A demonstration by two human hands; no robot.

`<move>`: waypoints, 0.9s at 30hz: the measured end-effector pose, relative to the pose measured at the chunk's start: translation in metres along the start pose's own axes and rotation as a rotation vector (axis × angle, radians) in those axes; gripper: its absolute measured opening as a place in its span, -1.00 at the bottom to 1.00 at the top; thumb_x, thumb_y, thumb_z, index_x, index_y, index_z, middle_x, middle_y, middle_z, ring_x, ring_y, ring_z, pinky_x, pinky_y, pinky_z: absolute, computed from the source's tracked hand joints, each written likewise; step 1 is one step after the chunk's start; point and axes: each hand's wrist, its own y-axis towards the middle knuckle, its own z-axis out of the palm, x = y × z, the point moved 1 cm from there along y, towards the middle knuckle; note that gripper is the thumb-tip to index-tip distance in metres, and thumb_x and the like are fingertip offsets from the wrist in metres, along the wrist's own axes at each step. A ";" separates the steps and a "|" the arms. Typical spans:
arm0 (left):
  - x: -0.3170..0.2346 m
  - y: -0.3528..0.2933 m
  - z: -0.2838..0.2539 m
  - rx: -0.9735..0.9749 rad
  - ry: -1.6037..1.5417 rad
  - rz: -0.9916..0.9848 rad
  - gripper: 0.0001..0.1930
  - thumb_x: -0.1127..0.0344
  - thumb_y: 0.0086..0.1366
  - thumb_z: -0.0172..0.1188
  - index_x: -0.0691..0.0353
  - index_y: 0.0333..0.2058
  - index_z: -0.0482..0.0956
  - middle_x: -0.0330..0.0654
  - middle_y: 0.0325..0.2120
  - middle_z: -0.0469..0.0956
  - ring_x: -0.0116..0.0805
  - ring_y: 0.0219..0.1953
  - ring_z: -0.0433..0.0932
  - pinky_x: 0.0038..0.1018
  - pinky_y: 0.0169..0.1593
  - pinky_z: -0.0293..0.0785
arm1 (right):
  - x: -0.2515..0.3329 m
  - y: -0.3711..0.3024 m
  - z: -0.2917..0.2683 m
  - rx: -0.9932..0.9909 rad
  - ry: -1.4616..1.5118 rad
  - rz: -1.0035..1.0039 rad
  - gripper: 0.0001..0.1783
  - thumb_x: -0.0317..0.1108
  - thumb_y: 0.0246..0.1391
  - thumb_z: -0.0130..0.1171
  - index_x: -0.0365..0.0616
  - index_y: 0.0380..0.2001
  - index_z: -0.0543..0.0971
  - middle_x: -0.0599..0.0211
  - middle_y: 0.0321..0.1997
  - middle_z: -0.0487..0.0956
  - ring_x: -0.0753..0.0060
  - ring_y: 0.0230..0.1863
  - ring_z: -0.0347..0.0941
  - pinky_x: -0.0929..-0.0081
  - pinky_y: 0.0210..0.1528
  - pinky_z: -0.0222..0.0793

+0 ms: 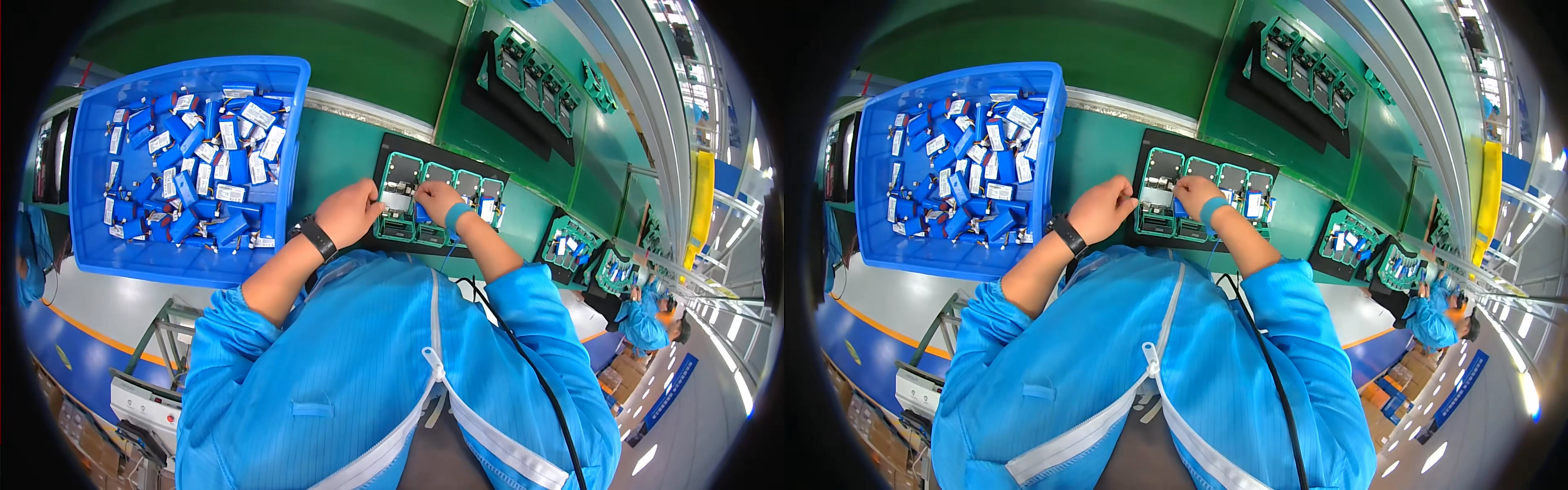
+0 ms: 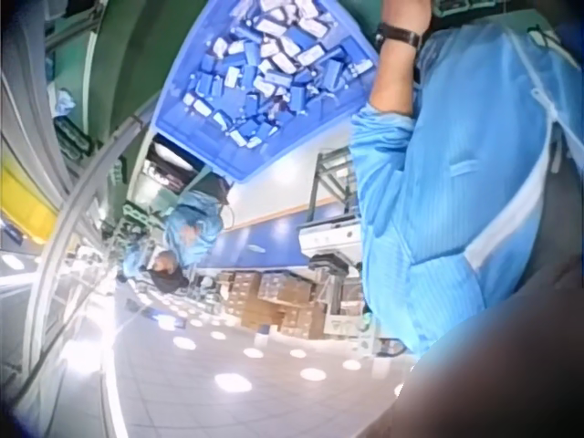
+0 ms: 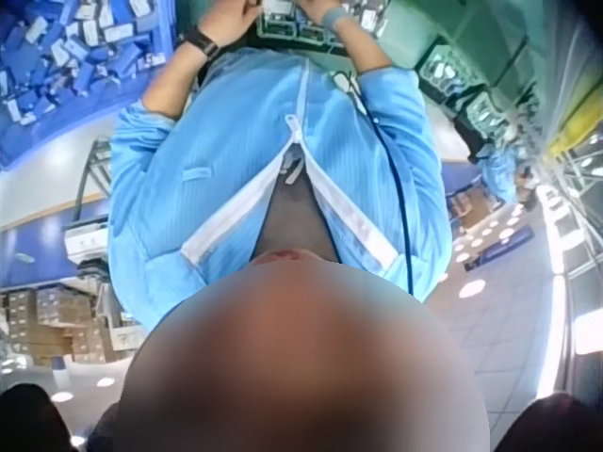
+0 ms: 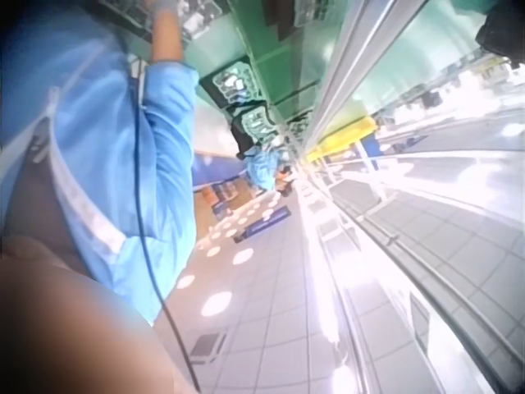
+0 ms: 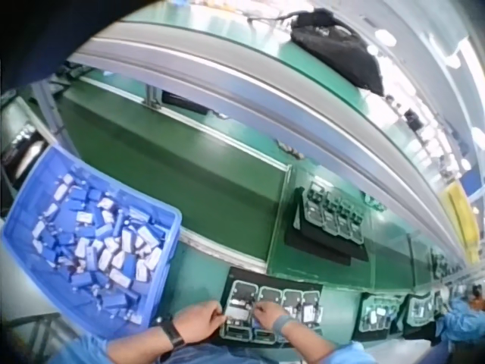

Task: Assembling small electronic modules into green plastic trays on a factory conveyor belt.

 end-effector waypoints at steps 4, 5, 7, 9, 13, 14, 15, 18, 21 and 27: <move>0.014 -0.003 0.002 -0.092 0.333 0.105 -0.79 0.21 0.14 0.16 0.17 -0.33 0.41 -0.10 -0.44 0.53 -0.07 -0.35 0.53 -0.21 -0.33 0.43 | 0.005 0.017 0.005 0.008 -0.117 0.149 -0.70 -0.15 0.01 0.00 -0.08 -0.36 0.61 0.09 -0.29 0.59 0.03 -0.22 0.50 0.26 -0.13 0.39; 0.016 -0.002 0.002 -0.098 0.335 0.102 -0.79 0.21 0.14 0.16 0.17 -0.33 0.41 -0.10 -0.44 0.53 -0.07 -0.35 0.53 -0.21 -0.33 0.43 | 0.011 0.020 0.004 0.026 -0.154 0.220 -0.70 -0.15 0.00 0.00 -0.07 -0.36 0.62 0.11 -0.27 0.59 0.04 -0.21 0.50 0.27 -0.13 0.40; 0.020 -0.001 0.003 -0.013 0.438 0.064 -0.78 0.19 0.11 0.18 0.14 -0.32 0.42 -0.12 -0.41 0.53 -0.07 -0.33 0.54 -0.19 -0.32 0.44 | 0.027 0.025 0.001 0.058 -0.249 0.282 -0.68 -0.15 0.00 -0.02 -0.06 -0.32 0.63 0.12 -0.22 0.59 0.03 -0.15 0.50 0.26 -0.08 0.40; 0.021 -0.001 0.004 0.001 0.456 0.082 -0.76 0.18 0.11 0.19 0.14 -0.31 0.43 -0.11 -0.40 0.53 -0.06 -0.33 0.54 -0.19 -0.33 0.45 | 0.038 0.031 -0.003 0.122 -0.343 0.327 -0.62 -0.11 0.01 -0.02 -0.10 -0.25 0.61 0.08 -0.14 0.57 0.01 -0.07 0.48 0.21 -0.02 0.38; 0.015 0.002 0.007 0.042 0.401 0.072 -0.80 0.19 0.03 0.12 0.20 -0.44 0.49 0.01 -0.47 0.54 0.03 -0.38 0.53 -0.14 -0.36 0.45 | 0.054 0.031 -0.011 0.154 -0.472 0.258 -0.32 0.23 0.06 -0.13 -0.18 -0.11 0.54 -0.07 -0.02 0.49 -0.07 0.01 0.42 0.18 0.07 0.33; 0.016 0.003 0.012 -0.003 0.392 0.073 -0.80 0.18 0.01 0.11 0.20 -0.49 0.51 0.03 -0.49 0.54 0.04 -0.42 0.54 -0.11 -0.38 0.45 | 0.047 0.033 -0.009 0.159 -0.530 0.253 -0.26 0.27 0.07 -0.20 -0.18 -0.06 0.51 -0.07 -0.01 0.49 -0.06 0.03 0.41 0.19 0.10 0.31; 0.021 0.002 0.012 0.050 0.435 0.016 -0.79 0.18 0.02 0.09 0.19 -0.46 0.51 0.02 -0.49 0.55 0.03 -0.41 0.54 -0.09 -0.36 0.45 | 0.049 0.035 -0.002 0.109 -0.548 0.209 -0.29 0.24 0.09 -0.20 -0.17 -0.02 0.49 -0.06 0.04 0.45 -0.06 0.06 0.39 0.18 0.12 0.28; 0.026 0.005 0.028 0.094 0.440 0.084 -0.72 0.13 0.10 0.14 0.17 -0.30 0.48 0.01 -0.37 0.56 0.01 -0.33 0.56 -0.10 -0.30 0.48 | 0.026 0.045 0.002 0.185 -0.513 0.360 -0.38 0.16 0.04 -0.02 -0.12 -0.03 0.50 0.00 0.11 0.42 -0.02 0.11 0.36 0.20 0.14 0.27; 0.026 -0.003 0.030 0.136 0.482 0.064 -0.69 0.09 0.14 0.13 0.16 -0.25 0.45 -0.01 -0.33 0.55 0.00 -0.27 0.55 -0.11 -0.28 0.48 | 0.035 0.044 0.001 0.241 -0.537 0.324 -0.41 0.13 0.06 -0.02 -0.14 -0.06 0.52 0.12 0.06 0.48 0.06 0.09 0.39 0.20 0.10 0.31; 0.020 -0.007 0.020 0.177 0.512 0.062 -0.70 0.09 0.19 0.08 0.17 -0.23 0.43 -0.01 -0.29 0.54 -0.01 -0.23 0.54 -0.12 -0.21 0.47 | 0.049 0.043 -0.007 0.359 -0.491 0.363 -0.41 0.19 0.04 0.00 -0.14 -0.21 0.61 0.10 -0.11 0.56 0.12 -0.07 0.50 0.26 -0.02 0.38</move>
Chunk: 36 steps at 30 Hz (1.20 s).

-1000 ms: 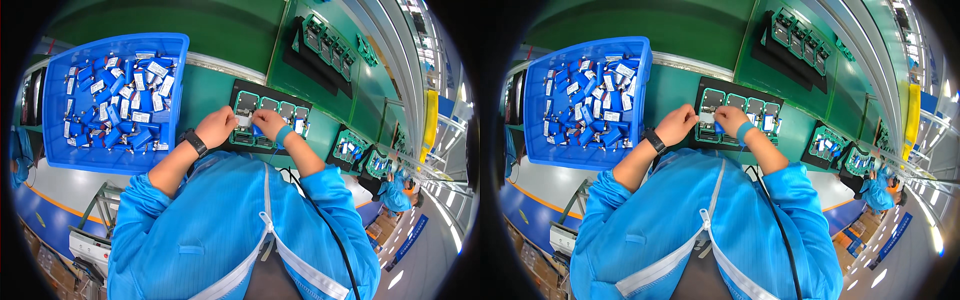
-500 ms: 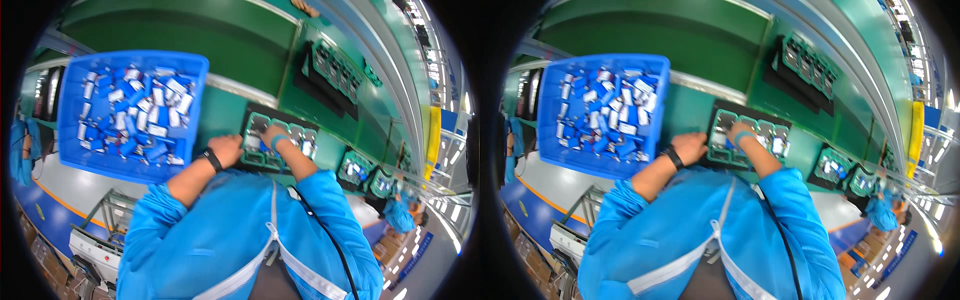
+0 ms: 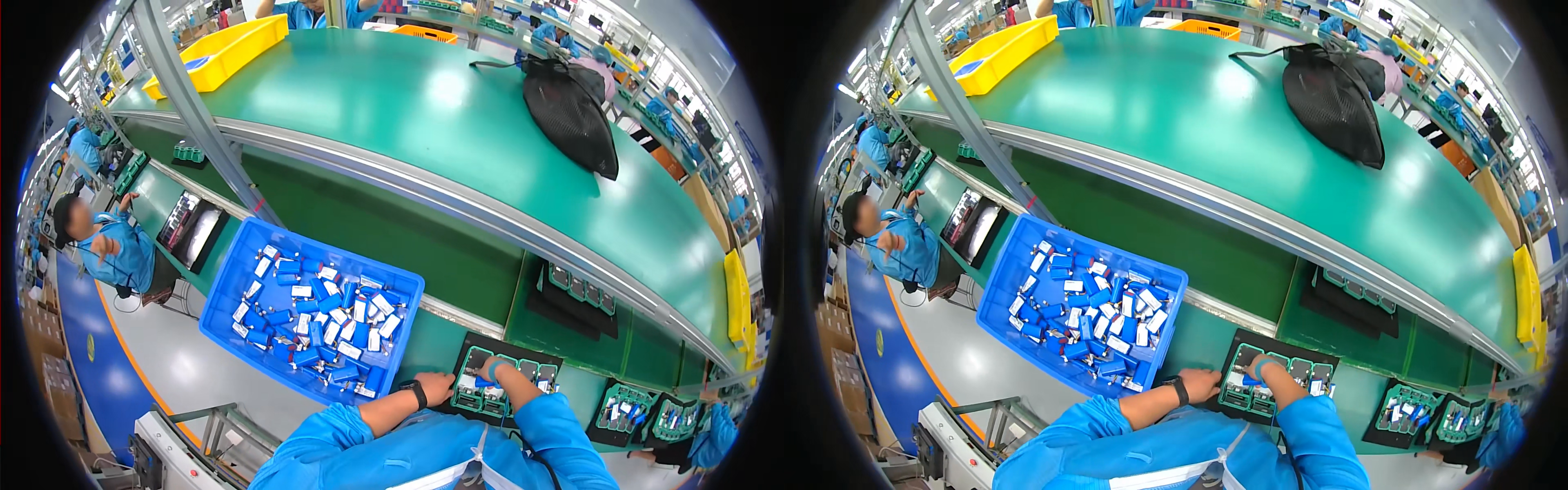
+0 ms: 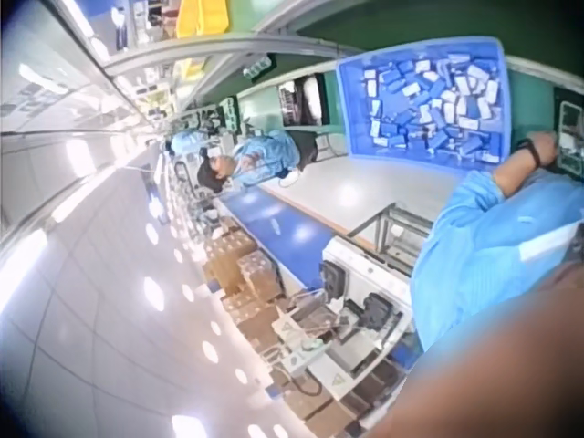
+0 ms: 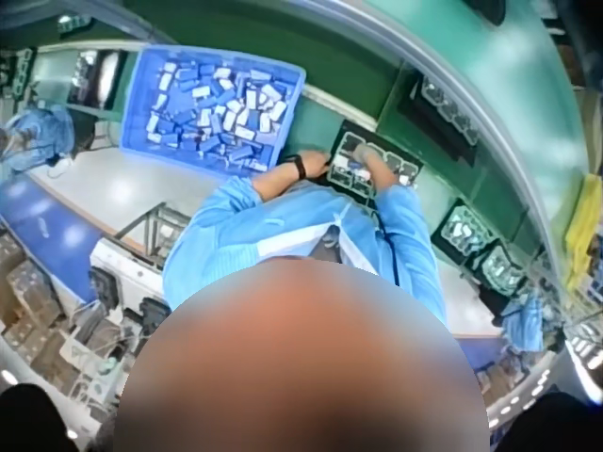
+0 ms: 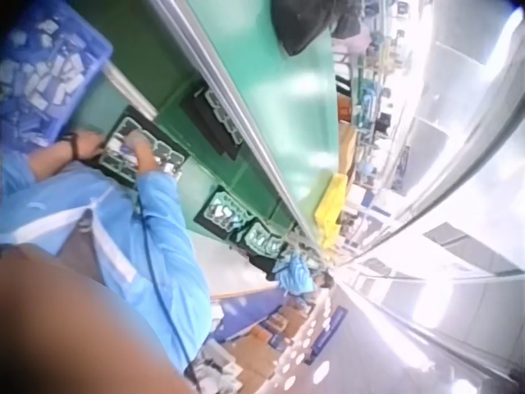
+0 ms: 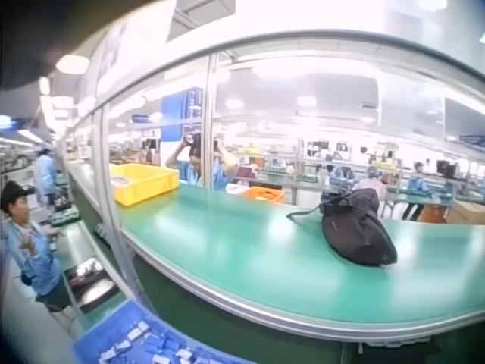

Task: Assembling small electronic modules into green plastic trays on a factory conveyor belt.

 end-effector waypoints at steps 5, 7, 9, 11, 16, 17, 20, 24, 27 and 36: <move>0.007 0.007 0.001 -0.013 0.011 0.012 -0.70 0.08 0.18 0.09 0.16 -0.23 0.43 -0.02 -0.30 0.54 -0.01 -0.24 0.54 -0.12 -0.24 0.47 | -0.003 0.034 0.011 -0.145 -0.065 0.009 -0.47 0.09 0.00 0.10 -0.16 -0.20 0.60 0.03 -0.12 0.56 0.13 -0.10 0.51 0.25 -0.05 0.40; 0.008 0.007 0.002 -0.025 0.018 0.008 -0.70 0.08 0.18 0.09 0.15 -0.23 0.43 -0.03 -0.31 0.54 -0.01 -0.26 0.54 -0.12 -0.27 0.46 | 0.000 0.030 0.006 -0.154 -0.085 0.047 -0.44 0.10 0.00 0.09 -0.15 -0.14 0.57 0.07 -0.03 0.52 0.09 -0.01 0.47 0.24 0.00 0.38; 0.006 0.008 -0.002 -0.016 0.017 0.009 -0.70 0.08 0.19 0.08 0.15 -0.23 0.43 -0.03 -0.31 0.54 -0.01 -0.26 0.54 -0.12 -0.26 0.46 | 0.000 0.013 -0.006 -0.170 -0.085 0.058 -0.39 0.15 -0.02 0.10 -0.16 -0.10 0.55 0.09 0.02 0.50 0.08 0.03 0.44 0.23 0.04 0.36; 0.006 0.009 -0.004 -0.015 0.018 0.010 -0.71 0.08 0.19 0.08 0.15 -0.23 0.43 -0.03 -0.31 0.54 -0.01 -0.25 0.54 -0.12 -0.26 0.46 | -0.010 0.005 -0.014 -0.081 -0.057 0.025 -0.32 0.22 -0.07 0.12 -0.16 -0.11 0.56 0.09 0.03 0.49 0.10 0.05 0.42 0.21 0.04 0.36; 0.001 -0.001 0.000 -0.010 -0.007 -0.013 -0.72 0.13 0.20 0.06 0.19 -0.23 0.42 0.00 -0.29 0.54 -0.01 -0.19 0.53 -0.12 -0.17 0.45 | -0.017 -0.021 -0.014 -0.194 -0.036 -0.044 -0.30 0.28 -0.15 0.17 -0.19 -0.26 0.62 0.12 -0.15 0.58 0.16 -0.06 0.50 0.23 -0.06 0.40; 0.000 -0.001 0.001 0.000 -0.009 -0.007 -0.72 0.13 0.20 0.06 0.19 -0.23 0.42 0.00 -0.29 0.54 -0.01 -0.19 0.53 -0.12 -0.17 0.45 | -0.016 -0.024 -0.017 -0.119 -0.032 -0.001 -0.29 0.28 -0.16 0.19 -0.15 -0.18 0.59 0.16 -0.08 0.56 0.15 -0.02 0.48 0.23 -0.04 0.38; 0.001 0.000 0.009 0.034 -0.023 -0.003 -0.72 0.12 0.20 0.06 0.19 -0.22 0.43 0.01 -0.28 0.54 0.00 -0.20 0.53 -0.10 -0.17 0.45 | -0.032 -0.006 -0.005 0.057 0.046 0.028 -0.24 0.31 -0.20 0.21 -0.15 -0.13 0.57 0.12 -0.01 0.53 0.12 0.02 0.45 0.23 0.00 0.36; -0.006 0.004 -0.002 0.045 -0.110 -0.008 -0.70 0.10 0.13 0.08 0.23 -0.32 0.51 0.14 -0.31 0.54 0.08 -0.23 0.53 -0.08 -0.17 0.44 | -0.045 -0.023 0.011 -0.257 0.011 -0.102 -0.20 0.41 -0.14 0.03 -0.12 -0.13 0.56 0.01 -0.07 0.54 0.05 -0.03 0.48 0.13 0.00 0.34; 0.004 0.012 0.007 0.034 -0.108 -0.034 -0.63 0.13 0.13 0.07 0.34 -0.22 0.44 0.20 -0.31 0.52 0.16 -0.24 0.51 -0.06 -0.17 0.43 | -0.057 -0.057 0.024 -0.657 0.233 -0.189 -0.49 0.18 -0.06 0.06 -0.07 -0.34 0.58 0.10 -0.20 0.56 0.03 -0.19 0.50 0.07 -0.17 0.41; 0.026 0.064 0.073 -0.151 -0.476 -0.092 -0.38 0.17 0.24 0.10 0.43 0.14 0.13 0.12 -0.17 0.47 -0.15 -0.19 0.51 -0.35 -0.11 0.41 | -0.225 -0.129 0.141 -0.736 0.956 0.208 -0.49 0.13 0.02 0.03 -0.14 -0.35 0.58 0.09 -0.28 0.59 0.08 -0.21 0.51 0.24 -0.14 0.40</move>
